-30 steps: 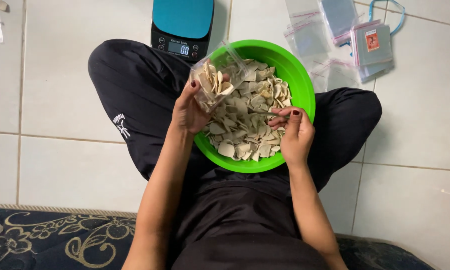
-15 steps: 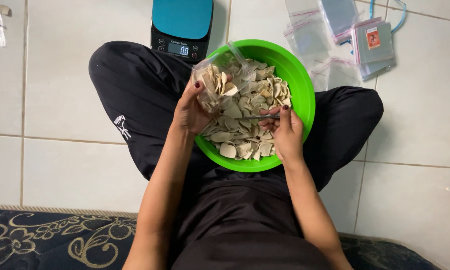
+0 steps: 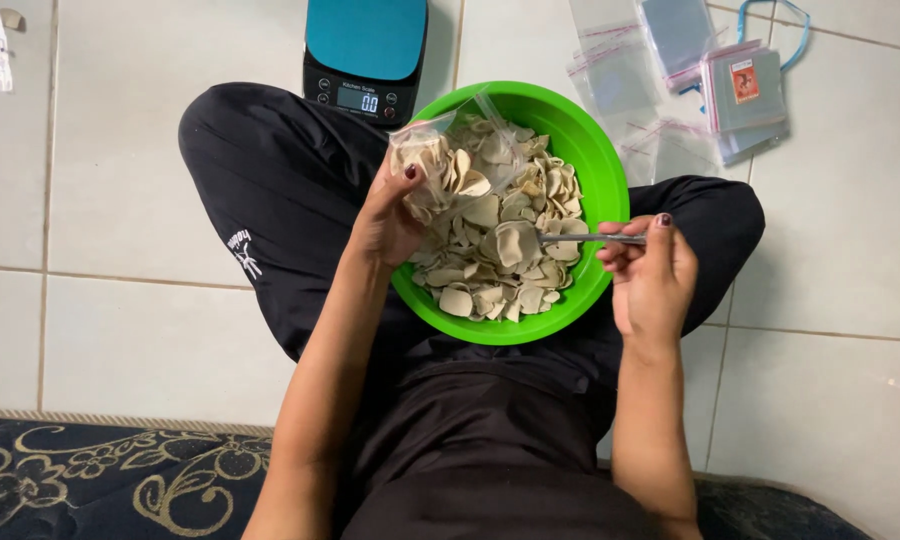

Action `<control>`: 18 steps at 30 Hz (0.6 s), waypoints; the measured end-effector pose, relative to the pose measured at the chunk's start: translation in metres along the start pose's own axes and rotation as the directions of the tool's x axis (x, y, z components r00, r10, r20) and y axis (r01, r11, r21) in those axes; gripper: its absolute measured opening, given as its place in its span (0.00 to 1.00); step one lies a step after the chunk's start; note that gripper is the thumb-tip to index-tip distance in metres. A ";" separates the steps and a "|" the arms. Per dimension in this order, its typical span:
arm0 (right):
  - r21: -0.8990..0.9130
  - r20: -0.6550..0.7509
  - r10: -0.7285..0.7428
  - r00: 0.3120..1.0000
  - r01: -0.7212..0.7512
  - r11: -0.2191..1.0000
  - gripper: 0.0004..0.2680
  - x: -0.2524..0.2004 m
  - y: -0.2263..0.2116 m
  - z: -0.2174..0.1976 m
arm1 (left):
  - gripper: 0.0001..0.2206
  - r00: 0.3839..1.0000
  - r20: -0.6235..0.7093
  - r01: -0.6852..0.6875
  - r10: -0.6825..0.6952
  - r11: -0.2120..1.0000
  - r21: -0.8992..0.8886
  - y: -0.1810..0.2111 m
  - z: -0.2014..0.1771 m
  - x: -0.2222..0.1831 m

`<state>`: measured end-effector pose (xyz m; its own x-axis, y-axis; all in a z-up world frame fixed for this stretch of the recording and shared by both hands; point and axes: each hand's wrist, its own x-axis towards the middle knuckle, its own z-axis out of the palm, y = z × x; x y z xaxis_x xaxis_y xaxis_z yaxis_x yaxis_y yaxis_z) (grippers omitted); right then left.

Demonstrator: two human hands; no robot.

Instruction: Packaging dried food chips into small plastic bags and weighing them on a digital scale.

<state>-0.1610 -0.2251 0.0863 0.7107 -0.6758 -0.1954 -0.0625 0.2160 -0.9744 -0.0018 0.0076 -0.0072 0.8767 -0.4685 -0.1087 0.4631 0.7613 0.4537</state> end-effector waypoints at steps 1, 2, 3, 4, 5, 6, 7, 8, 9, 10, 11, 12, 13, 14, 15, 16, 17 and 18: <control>0.000 0.001 0.000 1.000 0.000 1.000 0.13 0.001 -0.007 -0.002 | 0.32 1.000 0.000 -0.001 0.001 1.000 0.000 0.000 0.001 0.001; 0.005 -0.032 -0.039 0.999 0.039 0.999 0.13 0.001 -0.015 -0.005 | 0.32 1.000 0.007 0.007 -0.007 1.000 0.013 0.001 0.002 0.001; 0.009 -0.064 -0.078 0.995 0.079 0.997 0.13 0.001 -0.022 -0.007 | 0.32 1.000 0.014 0.015 -0.015 1.000 0.027 0.001 0.003 0.001; 0.009 -0.064 -0.078 0.995 0.079 0.997 0.13 -0.003 -0.036 -0.002 | 0.32 1.000 0.014 0.015 -0.015 1.000 0.027 0.008 0.011 -0.002; -0.029 -0.133 -0.100 0.986 0.097 0.995 0.13 -0.007 -0.049 0.003 | 0.31 0.997 0.067 0.034 -0.037 0.998 0.048 0.014 0.018 -0.005; -0.067 -0.200 -0.125 0.972 0.113 0.991 0.13 -0.011 -0.063 0.008 | 0.30 0.991 0.120 0.052 -0.060 0.996 0.071 0.021 0.026 -0.008; -0.067 -0.201 -0.124 0.972 0.113 0.991 0.13 -0.014 -0.071 0.013 | 0.30 0.991 0.120 0.052 -0.060 0.996 0.071 0.020 0.025 -0.008; -0.067 -0.227 -0.165 0.960 0.154 0.986 0.13 -0.017 -0.079 0.018 | 0.30 0.989 0.119 0.075 -0.084 0.994 0.080 0.019 0.023 -0.008; -0.068 -0.253 -0.205 0.946 0.193 0.979 0.13 -0.020 -0.086 0.022 | 0.30 0.987 0.117 0.098 -0.108 0.991 0.089 0.017 0.021 -0.008; -0.068 -0.255 -0.205 0.945 0.194 0.979 0.13 -0.020 -0.085 0.027 | 0.30 0.987 0.118 0.098 -0.109 0.991 0.090 0.018 0.025 -0.009; -0.078 -0.248 -0.274 0.929 0.262 0.962 0.12 -0.020 -0.084 0.033 | 0.30 0.983 0.141 0.099 -0.114 0.989 0.108 0.019 0.029 -0.010; -0.088 -0.241 -0.341 0.908 0.330 0.940 0.12 -0.021 -0.083 0.038 | 0.29 0.979 0.164 0.100 -0.120 0.987 0.127 0.020 0.033 -0.011; -0.088 -0.243 -0.343 0.908 0.331 0.940 0.12 -0.021 -0.075 0.040 | 0.29 0.979 0.166 0.101 -0.122 0.987 0.128 0.015 0.030 -0.009; -0.080 -0.125 -0.420 0.899 0.413 0.907 0.13 -0.021 -0.067 0.043 | 0.31 0.988 0.128 0.059 -0.082 0.983 0.171 0.010 0.028 -0.007; -0.061 -0.007 -0.494 0.869 0.493 0.868 0.13 -0.020 -0.060 0.047 | 0.33 0.995 0.091 0.020 -0.040 0.976 0.216 0.006 0.026 -0.004; -0.059 -0.007 -0.495 0.869 0.493 0.868 0.13 -0.024 -0.057 0.051 | 0.33 0.995 0.092 0.019 -0.040 0.976 0.218 0.006 0.028 -0.005; -0.084 0.074 -0.571 0.818 0.576 0.813 0.14 -0.027 -0.054 0.055 | 0.34 0.995 0.086 0.021 -0.040 0.977 0.212 0.006 0.029 -0.006; -0.102 0.156 -0.636 0.756 0.653 0.751 0.15 -0.031 -0.051 0.059 | 0.34 0.996 0.079 0.024 -0.041 0.978 0.205 0.005 0.031 -0.008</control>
<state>-0.1385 -0.1738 0.1484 0.6865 -0.5379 0.4892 0.3454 -0.3507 -0.8704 -0.0105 0.0018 0.0232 0.8438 -0.5336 -0.0569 0.4477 0.6416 0.6228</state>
